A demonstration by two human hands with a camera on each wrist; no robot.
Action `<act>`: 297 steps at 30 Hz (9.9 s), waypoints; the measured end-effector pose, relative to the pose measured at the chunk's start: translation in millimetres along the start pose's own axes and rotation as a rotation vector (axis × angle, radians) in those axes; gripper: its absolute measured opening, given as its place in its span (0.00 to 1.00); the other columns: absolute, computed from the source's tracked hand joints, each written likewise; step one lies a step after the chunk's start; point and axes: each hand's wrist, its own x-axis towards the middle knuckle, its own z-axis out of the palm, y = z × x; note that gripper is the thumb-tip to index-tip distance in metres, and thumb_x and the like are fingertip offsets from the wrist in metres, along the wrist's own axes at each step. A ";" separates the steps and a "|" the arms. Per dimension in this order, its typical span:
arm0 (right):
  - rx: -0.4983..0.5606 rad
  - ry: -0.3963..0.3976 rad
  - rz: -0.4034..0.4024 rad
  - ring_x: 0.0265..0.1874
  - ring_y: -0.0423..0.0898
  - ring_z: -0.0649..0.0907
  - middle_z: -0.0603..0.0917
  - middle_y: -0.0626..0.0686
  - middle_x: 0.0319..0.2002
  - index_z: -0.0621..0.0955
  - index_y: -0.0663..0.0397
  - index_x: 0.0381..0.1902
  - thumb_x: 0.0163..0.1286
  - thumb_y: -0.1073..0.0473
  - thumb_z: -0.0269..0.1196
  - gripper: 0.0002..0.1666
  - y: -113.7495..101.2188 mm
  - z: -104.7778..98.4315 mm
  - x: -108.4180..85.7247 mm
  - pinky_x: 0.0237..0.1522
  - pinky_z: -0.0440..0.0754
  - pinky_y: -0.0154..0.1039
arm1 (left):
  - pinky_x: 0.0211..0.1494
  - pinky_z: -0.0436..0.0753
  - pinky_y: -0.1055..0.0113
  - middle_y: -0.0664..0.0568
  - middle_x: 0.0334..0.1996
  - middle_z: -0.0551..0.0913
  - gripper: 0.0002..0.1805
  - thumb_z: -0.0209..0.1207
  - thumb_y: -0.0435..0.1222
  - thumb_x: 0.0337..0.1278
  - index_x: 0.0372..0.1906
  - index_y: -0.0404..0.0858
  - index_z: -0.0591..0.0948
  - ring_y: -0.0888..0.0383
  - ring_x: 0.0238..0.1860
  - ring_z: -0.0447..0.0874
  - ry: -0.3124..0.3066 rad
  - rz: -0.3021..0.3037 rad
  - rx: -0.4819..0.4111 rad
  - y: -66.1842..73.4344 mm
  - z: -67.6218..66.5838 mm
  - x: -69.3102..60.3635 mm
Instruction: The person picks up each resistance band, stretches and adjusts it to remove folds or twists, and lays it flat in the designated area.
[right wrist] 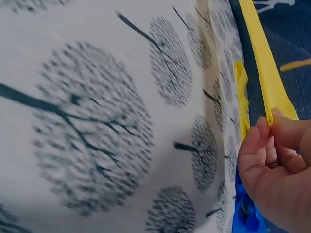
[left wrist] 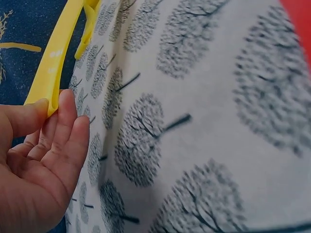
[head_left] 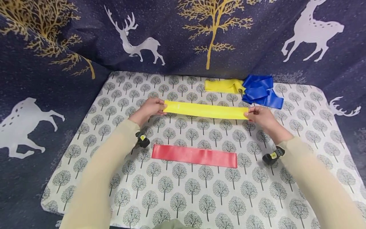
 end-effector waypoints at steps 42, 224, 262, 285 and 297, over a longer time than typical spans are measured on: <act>-0.043 -0.073 0.004 0.28 0.34 0.82 0.82 0.38 0.29 0.77 0.73 0.48 0.73 0.65 0.61 0.14 13.7 35.8 -54.5 0.36 0.87 0.28 | 0.44 0.89 0.76 0.35 0.49 0.82 0.20 0.55 0.28 0.72 0.61 0.18 0.73 0.67 0.30 0.84 -0.055 -0.012 0.100 -52.8 -19.4 -57.5; -0.266 0.191 -0.085 0.65 0.64 0.75 0.73 0.71 0.67 0.67 0.68 0.69 0.76 0.51 0.58 0.33 -35.2 -11.7 19.5 0.57 0.80 0.46 | 0.69 0.78 0.55 0.42 0.65 0.78 0.24 0.52 0.41 0.75 0.70 0.36 0.73 0.47 0.64 0.77 -0.130 0.337 0.537 97.9 73.3 27.1; -0.095 0.226 0.009 0.70 0.62 0.74 0.70 0.69 0.73 0.59 0.63 0.79 0.77 0.61 0.53 0.36 -42.8 10.8 75.6 0.74 0.76 0.49 | 0.77 0.74 0.57 0.46 0.78 0.67 0.30 0.52 0.36 0.74 0.78 0.39 0.65 0.49 0.76 0.69 -0.034 0.346 0.434 98.0 129.6 80.8; -0.009 0.200 0.006 0.68 0.56 0.77 0.71 0.66 0.73 0.67 0.64 0.75 0.79 0.61 0.52 0.29 -43.3 25.8 84.4 0.73 0.77 0.43 | 0.83 0.65 0.58 0.48 0.79 0.66 0.30 0.52 0.37 0.74 0.78 0.40 0.65 0.50 0.78 0.65 -0.039 0.329 0.505 102.0 133.8 85.7; -0.024 0.086 -0.018 0.32 0.33 0.80 0.84 0.40 0.35 0.77 0.66 0.60 0.74 0.58 0.61 0.22 -33.2 26.2 48.4 0.38 0.82 0.25 | 0.80 0.72 0.59 0.45 0.73 0.74 0.26 0.51 0.36 0.76 0.74 0.37 0.70 0.49 0.71 0.76 -0.019 0.348 0.518 104.4 134.1 84.8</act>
